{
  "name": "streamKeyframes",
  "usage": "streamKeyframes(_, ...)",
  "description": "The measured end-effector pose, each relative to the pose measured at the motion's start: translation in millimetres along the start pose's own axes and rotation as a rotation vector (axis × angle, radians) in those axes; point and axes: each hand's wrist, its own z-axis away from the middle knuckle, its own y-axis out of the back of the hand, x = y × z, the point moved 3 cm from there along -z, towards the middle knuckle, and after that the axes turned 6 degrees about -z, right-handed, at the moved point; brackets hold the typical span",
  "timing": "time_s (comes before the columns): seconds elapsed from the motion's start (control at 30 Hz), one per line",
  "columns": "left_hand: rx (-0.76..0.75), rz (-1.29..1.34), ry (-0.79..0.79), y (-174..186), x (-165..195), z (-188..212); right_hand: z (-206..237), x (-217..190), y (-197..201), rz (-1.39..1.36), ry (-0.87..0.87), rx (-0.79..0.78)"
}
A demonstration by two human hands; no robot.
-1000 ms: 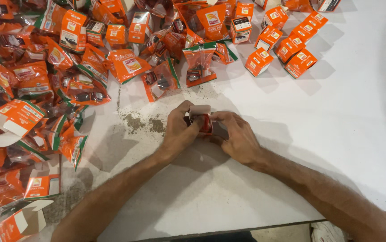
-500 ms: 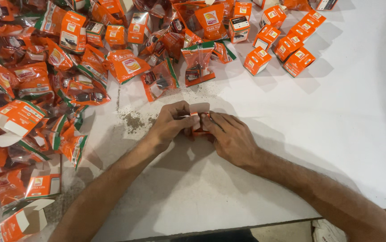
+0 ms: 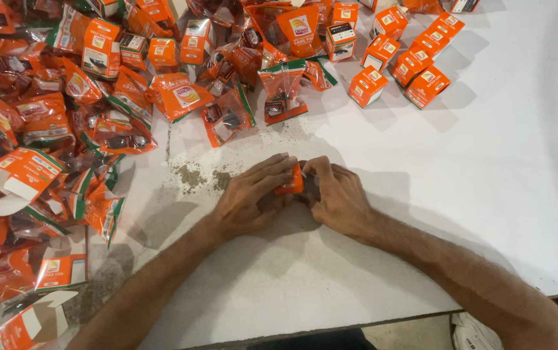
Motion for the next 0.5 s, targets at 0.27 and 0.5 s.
streamKeyframes(0.27,0.016,-0.034,-0.037,-6.1,-3.1,1.3,-0.4,1.8,-0.1,-0.010,-0.030,-0.017)
streamKeyframes(0.5,-0.075,-0.179,-0.064,-5.1,0.9,6.9,-5.9,3.9,1.1,0.008,0.147,-0.057)
